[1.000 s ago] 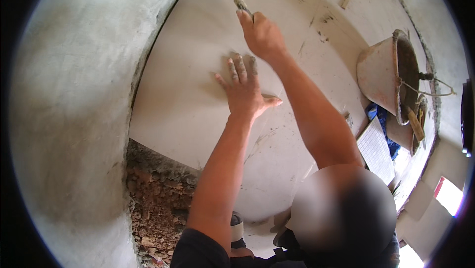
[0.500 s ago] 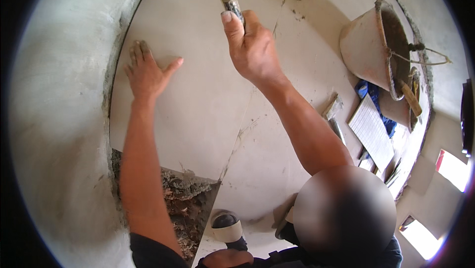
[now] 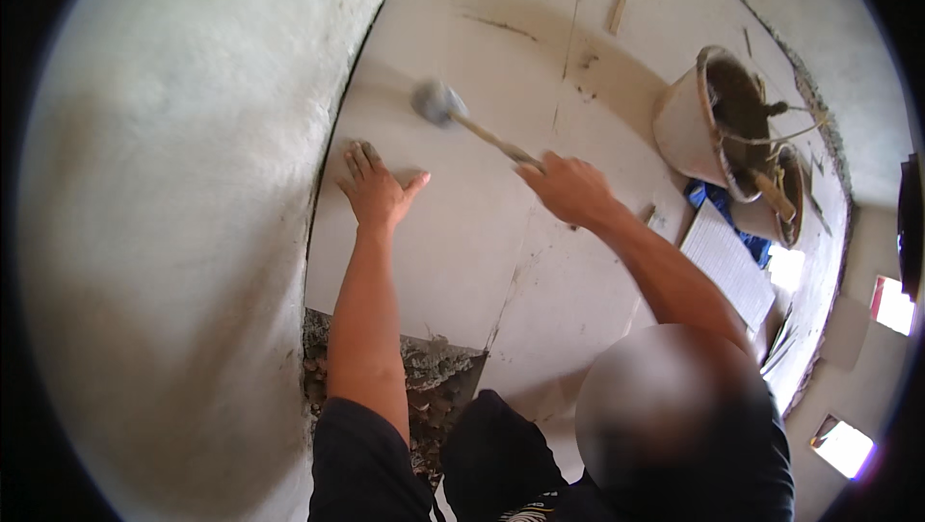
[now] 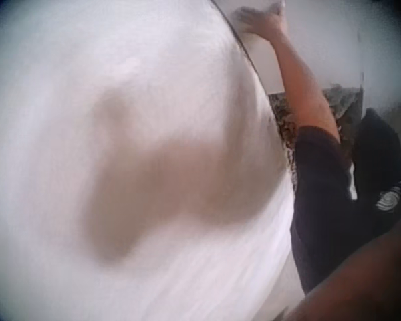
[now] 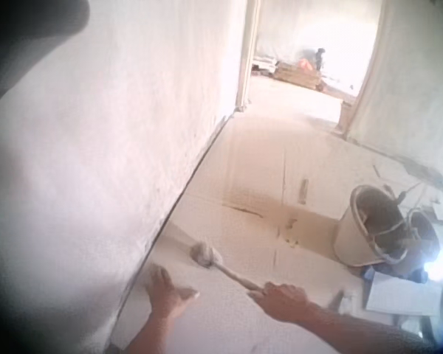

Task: The person places white floor tiles into a prepared area, aligns them, and uses a rubber mallet to tap them into position. The person repeatedly picks up tiles, positions them, and hammers them to secure placement.

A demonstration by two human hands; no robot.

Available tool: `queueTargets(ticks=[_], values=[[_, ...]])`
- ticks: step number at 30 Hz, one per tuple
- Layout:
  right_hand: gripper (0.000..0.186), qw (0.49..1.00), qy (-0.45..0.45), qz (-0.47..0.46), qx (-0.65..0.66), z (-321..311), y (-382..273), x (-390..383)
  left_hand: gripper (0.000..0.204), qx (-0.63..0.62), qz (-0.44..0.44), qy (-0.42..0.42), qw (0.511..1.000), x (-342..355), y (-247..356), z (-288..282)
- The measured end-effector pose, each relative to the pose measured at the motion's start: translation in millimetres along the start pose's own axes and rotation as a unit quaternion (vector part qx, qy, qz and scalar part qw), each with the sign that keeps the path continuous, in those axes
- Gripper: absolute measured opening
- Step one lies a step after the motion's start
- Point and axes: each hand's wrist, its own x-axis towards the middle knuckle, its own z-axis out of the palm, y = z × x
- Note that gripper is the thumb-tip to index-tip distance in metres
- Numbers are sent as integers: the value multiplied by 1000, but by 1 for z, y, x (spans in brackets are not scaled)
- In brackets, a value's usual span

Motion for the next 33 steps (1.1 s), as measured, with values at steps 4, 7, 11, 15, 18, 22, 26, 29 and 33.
queueTargets(ticks=[4, 7, 11, 15, 18, 22, 26, 29, 33], values=[[58, 989, -66, 21, -133, -44, 68, -48, 117, -20, 3, 21, 1000, -2, 3, -5], [59, 989, -62, 44, -128, -37, 107, -53, 112, 14, -14, 6, 1000, 2, 10, -10], [41, 998, -37, -37, -21, -3, 128, -45, 97, -4, 38, 61, 997, 51, 41, -7], [41, 992, -50, 4, 117, 14, 131, -20, 85, 9, 82, 119, 989, 166, 96, -17], [38, 981, -51, -30, 187, -4, 134, 16, 82, 3, 71, 129, 989, 217, 121, -33], [30, 969, 107, -172, 144, -59, 107, 108, 80, 46, 50, 98, 993, 234, 130, -48], [28, 900, 243, -212, 294, -124, 46, 201, 78, 28, 46, 87, 995, 232, 131, -51], [31, 901, 238, -159, 327, -141, 17, 265, 77, 33, 39, 61, 997, 234, 132, -51], [38, 929, 193, -93, 301, -144, 12, 297, 77, 23, 43, 77, 996, 234, 134, -51]])
